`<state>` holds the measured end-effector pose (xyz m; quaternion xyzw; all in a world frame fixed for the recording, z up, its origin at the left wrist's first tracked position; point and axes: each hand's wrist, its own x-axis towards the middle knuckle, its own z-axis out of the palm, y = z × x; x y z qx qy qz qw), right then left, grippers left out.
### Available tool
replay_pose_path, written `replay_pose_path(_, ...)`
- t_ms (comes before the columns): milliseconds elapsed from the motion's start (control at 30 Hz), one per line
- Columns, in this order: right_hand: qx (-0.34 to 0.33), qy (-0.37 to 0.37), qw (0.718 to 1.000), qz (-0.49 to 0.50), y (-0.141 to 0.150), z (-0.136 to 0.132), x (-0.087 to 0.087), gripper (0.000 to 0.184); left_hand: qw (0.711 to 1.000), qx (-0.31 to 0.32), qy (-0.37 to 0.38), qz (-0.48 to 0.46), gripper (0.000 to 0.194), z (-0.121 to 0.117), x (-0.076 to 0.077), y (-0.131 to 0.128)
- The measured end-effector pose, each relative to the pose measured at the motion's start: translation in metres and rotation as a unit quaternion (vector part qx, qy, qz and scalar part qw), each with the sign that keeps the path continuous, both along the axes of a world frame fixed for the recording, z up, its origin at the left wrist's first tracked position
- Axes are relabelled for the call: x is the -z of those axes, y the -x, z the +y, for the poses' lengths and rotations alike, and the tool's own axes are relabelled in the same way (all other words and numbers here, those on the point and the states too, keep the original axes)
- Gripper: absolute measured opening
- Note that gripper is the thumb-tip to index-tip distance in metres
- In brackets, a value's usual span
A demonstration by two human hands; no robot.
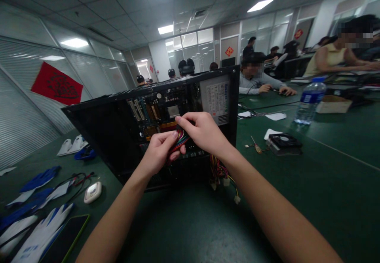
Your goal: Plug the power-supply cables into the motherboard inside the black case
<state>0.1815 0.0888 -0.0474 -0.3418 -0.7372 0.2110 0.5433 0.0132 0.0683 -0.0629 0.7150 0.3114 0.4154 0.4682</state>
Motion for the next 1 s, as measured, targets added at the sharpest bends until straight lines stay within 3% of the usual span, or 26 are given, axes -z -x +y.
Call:
replay_pose_path(100,0.005,-0.005,1.0,-0.006,-0.001,0.002,0.001,0.045,0.997,-0.069,-0.034,0.008,0.049,-0.004,0.0,-0.005)
replay_pose_path(200,0.003,-0.01,1.0,-0.011,0.0,0.002,0.002,0.043,0.994,-0.095,-0.043,0.019,0.051,-0.006,0.001,-0.007)
replay_pose_path(500,-0.004,-0.006,1.0,-0.007,0.002,0.001,0.003,0.044,0.994,-0.087,-0.056,0.032,0.046,-0.004,0.002,-0.003)
replay_pose_path(833,-0.018,0.034,0.998,0.052,0.006,0.0,0.006,0.055,0.995,-0.089,-0.026,-0.025,0.037,-0.005,-0.005,-0.001)
replay_pose_path(1000,-0.028,0.062,0.998,0.0,0.004,-0.011,-0.002,0.042,0.995,-0.082,-0.025,-0.052,0.039,0.0,-0.003,0.006)
